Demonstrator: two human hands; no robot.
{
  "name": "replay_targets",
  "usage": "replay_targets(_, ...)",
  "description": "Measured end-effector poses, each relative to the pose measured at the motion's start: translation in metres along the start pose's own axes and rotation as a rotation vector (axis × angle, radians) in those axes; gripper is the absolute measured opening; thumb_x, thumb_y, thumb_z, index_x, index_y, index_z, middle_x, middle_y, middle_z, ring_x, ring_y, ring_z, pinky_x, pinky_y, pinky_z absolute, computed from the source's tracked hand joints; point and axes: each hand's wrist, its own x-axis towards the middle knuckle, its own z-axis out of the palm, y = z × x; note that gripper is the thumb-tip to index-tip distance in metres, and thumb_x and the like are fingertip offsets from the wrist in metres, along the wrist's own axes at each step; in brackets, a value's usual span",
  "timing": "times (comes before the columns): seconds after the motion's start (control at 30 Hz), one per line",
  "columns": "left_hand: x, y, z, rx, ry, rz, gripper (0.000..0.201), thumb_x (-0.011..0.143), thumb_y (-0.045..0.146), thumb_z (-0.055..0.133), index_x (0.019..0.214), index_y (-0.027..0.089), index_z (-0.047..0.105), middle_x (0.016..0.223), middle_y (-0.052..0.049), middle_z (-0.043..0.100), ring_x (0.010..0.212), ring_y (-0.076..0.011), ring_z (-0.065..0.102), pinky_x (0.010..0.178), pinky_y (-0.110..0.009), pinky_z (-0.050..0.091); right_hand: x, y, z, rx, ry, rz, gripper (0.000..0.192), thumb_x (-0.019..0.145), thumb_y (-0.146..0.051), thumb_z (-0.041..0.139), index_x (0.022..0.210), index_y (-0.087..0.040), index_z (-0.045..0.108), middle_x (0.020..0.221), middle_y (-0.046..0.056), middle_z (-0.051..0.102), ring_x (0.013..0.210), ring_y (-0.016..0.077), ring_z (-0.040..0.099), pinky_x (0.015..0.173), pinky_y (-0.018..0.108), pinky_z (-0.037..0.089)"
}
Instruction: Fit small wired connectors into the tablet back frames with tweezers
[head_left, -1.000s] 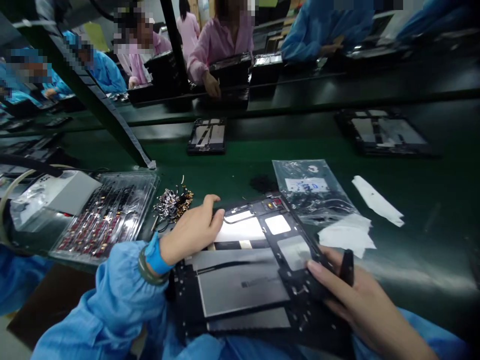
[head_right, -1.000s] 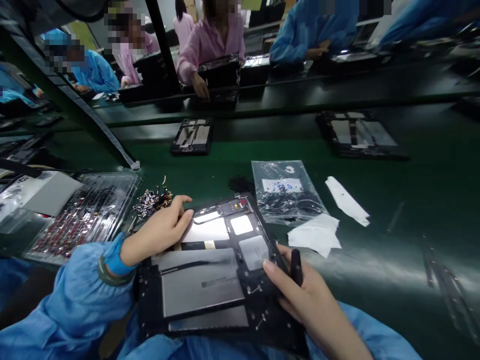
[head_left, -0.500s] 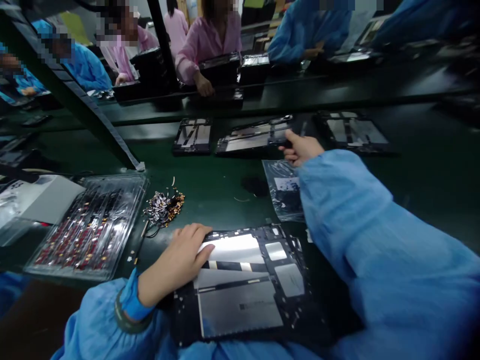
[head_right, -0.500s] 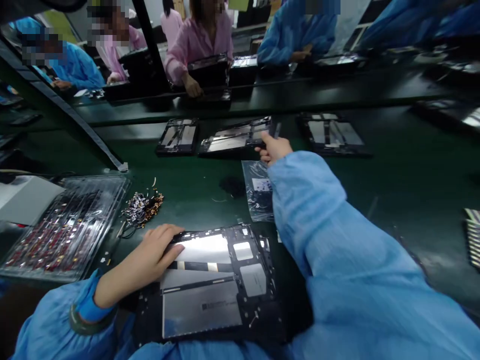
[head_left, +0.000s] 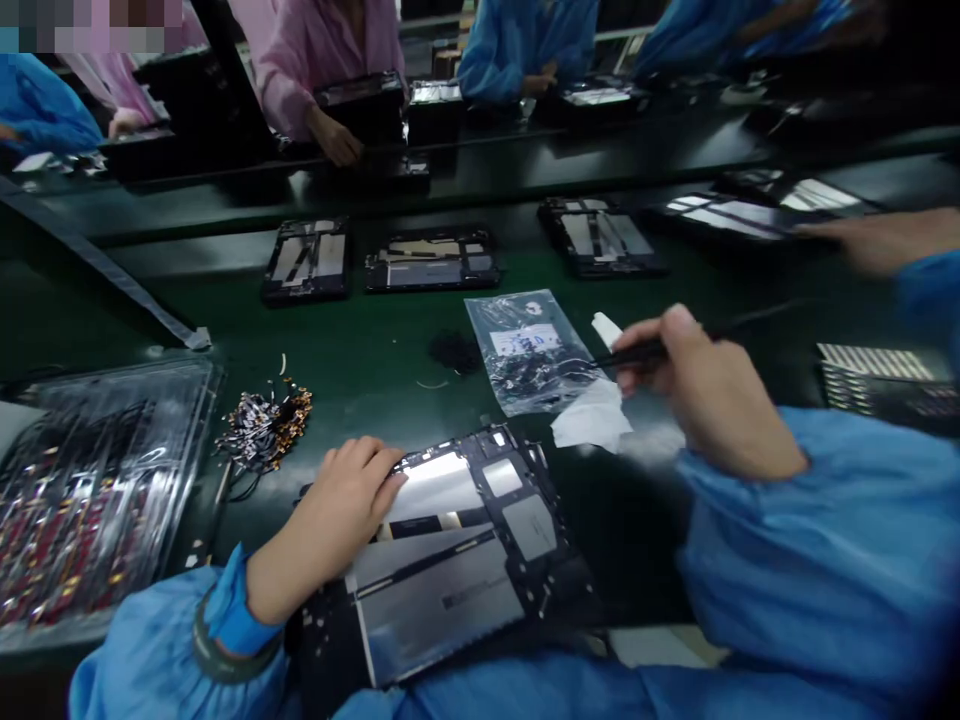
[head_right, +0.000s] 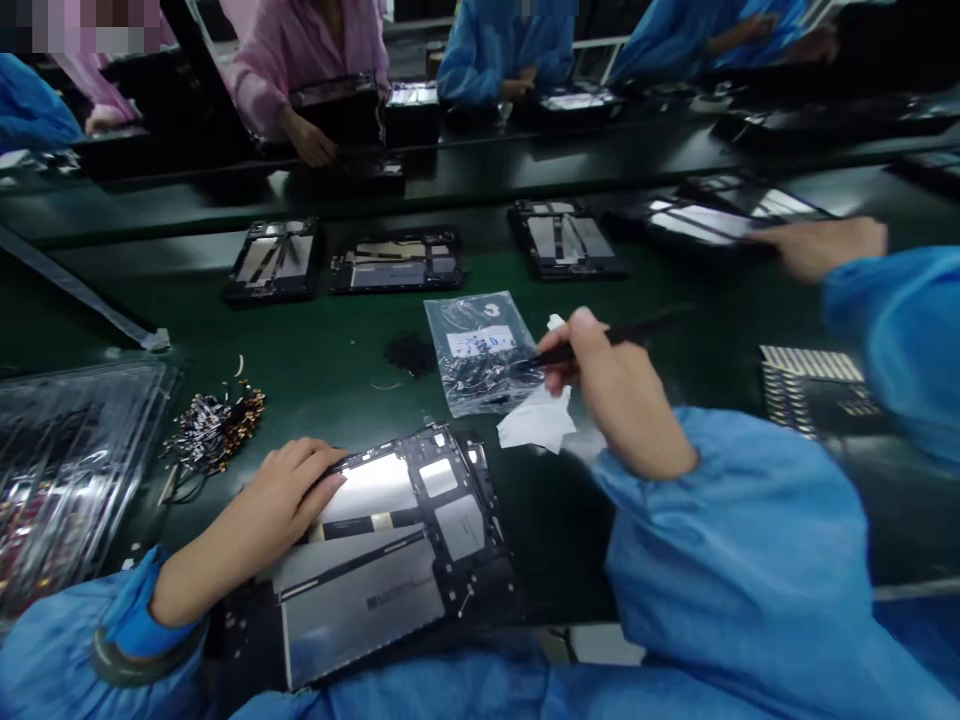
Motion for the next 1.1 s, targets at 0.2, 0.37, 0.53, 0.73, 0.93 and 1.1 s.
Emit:
replay_targets(0.2, 0.006, 0.001, -0.001, -0.092, 0.026, 0.046, 0.025, 0.094, 0.026, 0.039, 0.105, 0.019, 0.059, 0.104, -0.007, 0.062, 0.098, -0.0219, 0.055, 0.085, -0.039, 0.043, -0.039, 0.055, 0.001, 0.148, -0.038, 0.050, 0.037, 0.068, -0.052, 0.072, 0.085, -0.022, 0.059, 0.070, 0.002, 0.068, 0.069, 0.0195, 0.068, 0.074, 0.037, 0.054)
replay_targets(0.37, 0.009, 0.009, 0.002, -0.066, 0.048, 0.093, 0.026, 0.094, 0.025, 0.040, 0.109, 0.019, 0.060, 0.102, -0.007, 0.061, 0.096, -0.0215, 0.055, 0.084, -0.038, 0.043, -0.033, 0.073, 0.013, -0.046, -0.027, -0.139, 0.025, 0.071, -0.043, 0.069, 0.084, -0.022, 0.067, 0.092, 0.005, 0.070, 0.091, 0.0232, 0.065, 0.085, 0.040, 0.050)
replay_targets(0.53, 0.011, 0.013, 0.004, -0.077, 0.045, 0.087, 0.029, 0.094, 0.028, 0.039, 0.115, 0.017, 0.056, 0.107, -0.009, 0.060, 0.100, -0.0230, 0.055, 0.086, -0.040, 0.044, -0.021, 0.078, 0.020, -0.076, -0.011, -0.214, 0.022, 0.074, -0.041, 0.066, 0.082, -0.021, 0.066, 0.086, 0.005, 0.069, 0.087, 0.0224, 0.064, 0.084, 0.040, 0.049)
replay_targets(0.73, 0.010, 0.012, 0.007, -0.083, 0.072, 0.101, 0.029, 0.093, 0.029, 0.039, 0.113, 0.017, 0.056, 0.107, -0.009, 0.060, 0.099, -0.0230, 0.055, 0.086, -0.042, 0.046, -0.018, 0.081, 0.026, -0.063, -0.020, -0.226, 0.020, 0.073, -0.041, 0.066, 0.077, -0.022, 0.066, 0.082, 0.003, 0.069, 0.084, 0.0213, 0.063, 0.083, 0.038, 0.048)
replay_targets(0.93, 0.009, 0.011, 0.008, -0.103, 0.094, 0.110, 0.028, 0.093, 0.029, 0.040, 0.113, 0.018, 0.057, 0.106, -0.009, 0.060, 0.099, -0.0230, 0.056, 0.087, -0.042, 0.046, -0.019, 0.078, 0.025, -0.059, -0.001, -0.202, 0.018, 0.071, -0.039, 0.067, 0.073, -0.022, 0.066, 0.078, 0.002, 0.068, 0.082, 0.0217, 0.064, 0.082, 0.038, 0.049)
replay_targets(1.1, 0.006, 0.018, 0.001, -0.276, 0.210, 0.091, 0.029, 0.092, 0.028, 0.046, 0.119, 0.021, 0.052, 0.114, -0.008, 0.057, 0.108, -0.0200, 0.054, 0.092, -0.037, 0.046, -0.039, 0.052, 0.026, 0.053, -0.064, -0.119, 0.017, 0.074, -0.040, 0.069, 0.073, -0.023, 0.066, 0.077, 0.002, 0.070, 0.077, 0.0205, 0.066, 0.077, 0.037, 0.053)
